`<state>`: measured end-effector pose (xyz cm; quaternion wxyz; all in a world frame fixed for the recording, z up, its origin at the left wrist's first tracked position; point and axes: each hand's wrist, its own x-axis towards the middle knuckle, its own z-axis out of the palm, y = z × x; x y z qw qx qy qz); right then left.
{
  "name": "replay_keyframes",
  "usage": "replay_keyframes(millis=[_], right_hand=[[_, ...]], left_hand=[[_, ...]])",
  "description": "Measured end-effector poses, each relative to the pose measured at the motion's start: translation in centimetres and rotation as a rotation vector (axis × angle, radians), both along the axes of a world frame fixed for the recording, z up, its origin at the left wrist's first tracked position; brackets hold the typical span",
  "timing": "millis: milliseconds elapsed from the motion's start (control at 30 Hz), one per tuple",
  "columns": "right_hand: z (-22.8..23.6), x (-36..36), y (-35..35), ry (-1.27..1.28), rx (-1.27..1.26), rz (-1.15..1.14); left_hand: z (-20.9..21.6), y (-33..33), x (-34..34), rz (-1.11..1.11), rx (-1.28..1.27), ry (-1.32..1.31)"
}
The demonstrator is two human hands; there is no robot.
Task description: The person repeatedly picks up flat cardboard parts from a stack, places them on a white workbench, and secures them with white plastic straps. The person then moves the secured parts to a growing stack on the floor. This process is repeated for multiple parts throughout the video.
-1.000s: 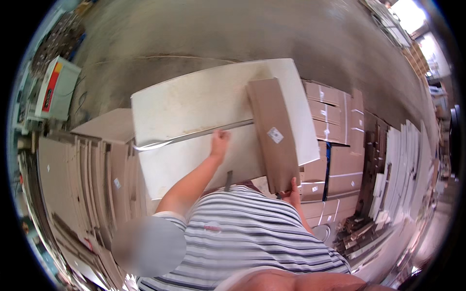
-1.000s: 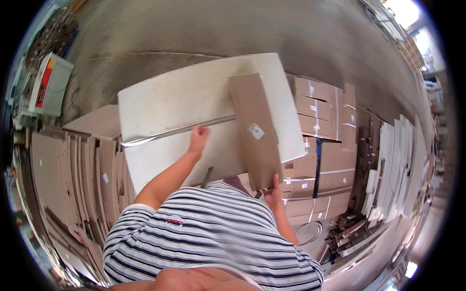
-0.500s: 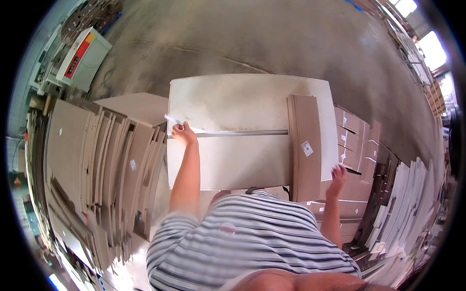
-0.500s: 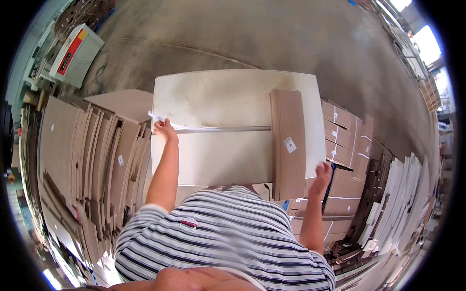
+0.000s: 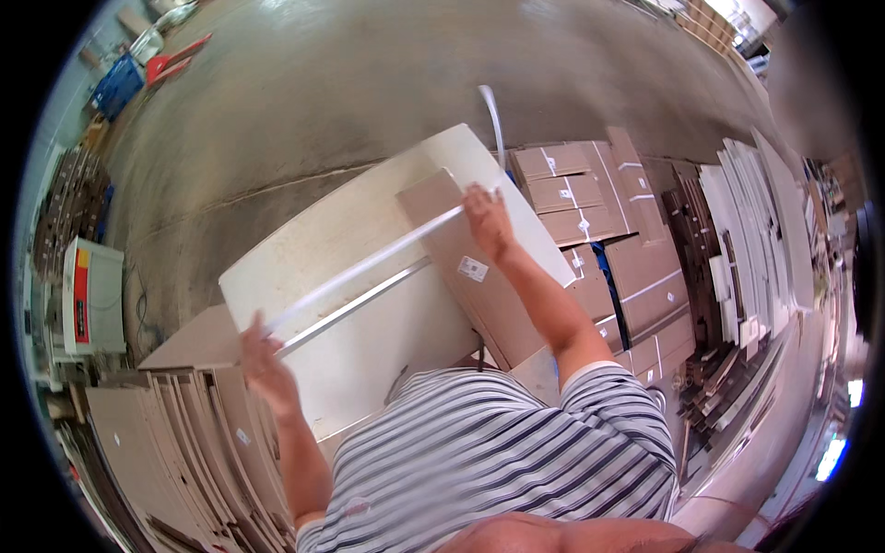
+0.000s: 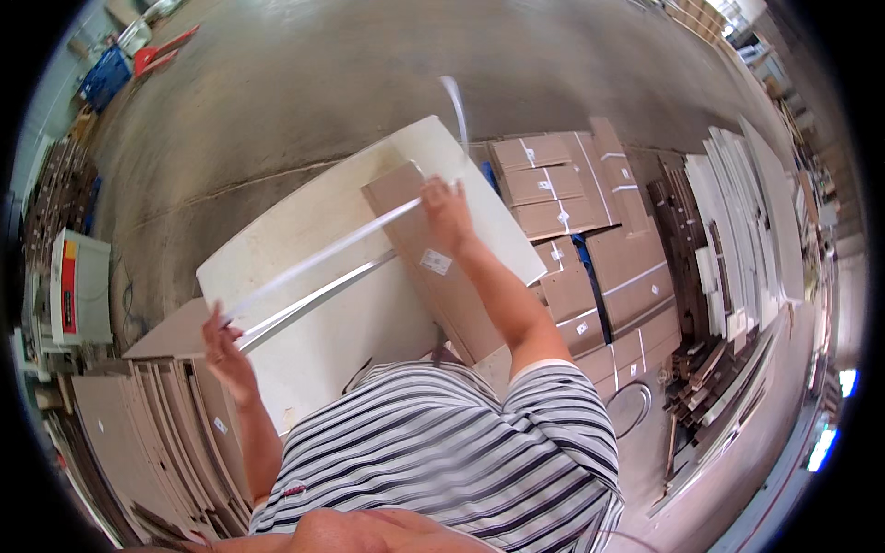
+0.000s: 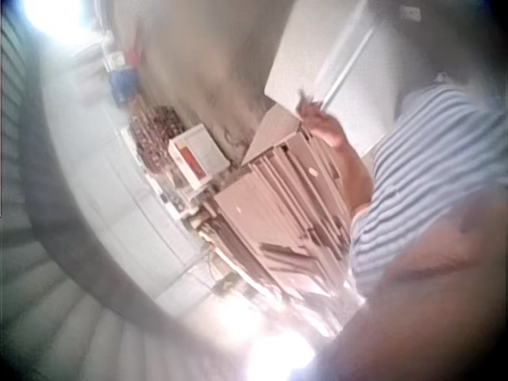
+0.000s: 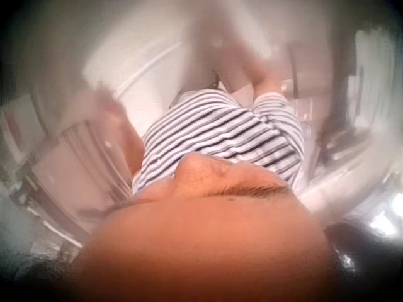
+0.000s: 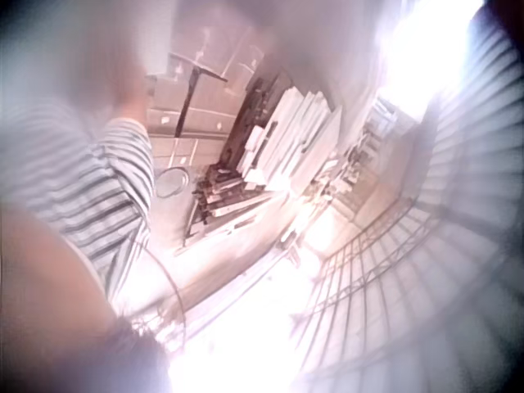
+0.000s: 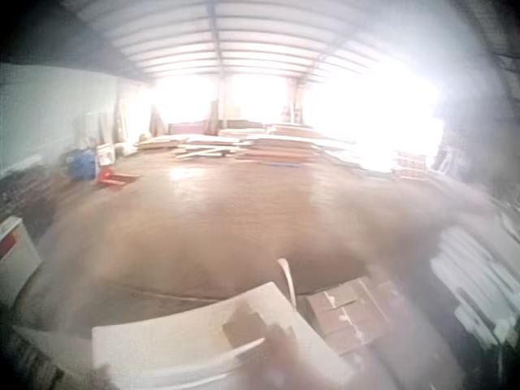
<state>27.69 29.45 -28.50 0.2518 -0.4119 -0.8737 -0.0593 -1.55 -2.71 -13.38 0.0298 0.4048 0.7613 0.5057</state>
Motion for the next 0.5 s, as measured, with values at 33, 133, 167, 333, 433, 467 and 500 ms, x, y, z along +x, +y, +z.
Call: replay_keyframes(millis=[33,133,167,333,433,467,500], right_hand=[[-0.7,2.8,2.4,0.015,-0.129,-0.054],[-0.5,8.1,5.2,0.227,-0.399,-0.356],[-2.5,9.8,6.3,0.354,-0.317,-0.344],[-6.5,10.5,7.2,1.129,-0.877,-0.304],[-8.2,9.6,6.5,0.916,-0.720,-0.336],[-9.0,9.2,6.4,0.890,-0.692,-0.324],[-9.8,8.8,6.3,0.863,-0.664,-0.312]], left_hand=[[0.3,-0.3,-0.1,0.112,0.079,-0.199],[2.6,0.5,0.3,0.291,0.324,-0.399],[3.8,0.7,1.0,0.256,0.206,-0.231],[6.5,3.0,3.5,0.121,0.156,-0.102],[7.9,4.7,4.2,0.167,0.063,-0.055],[8.1,4.9,4.5,0.173,0.022,-0.021],[8.4,5.2,4.8,0.179,-0.019,0.014]])
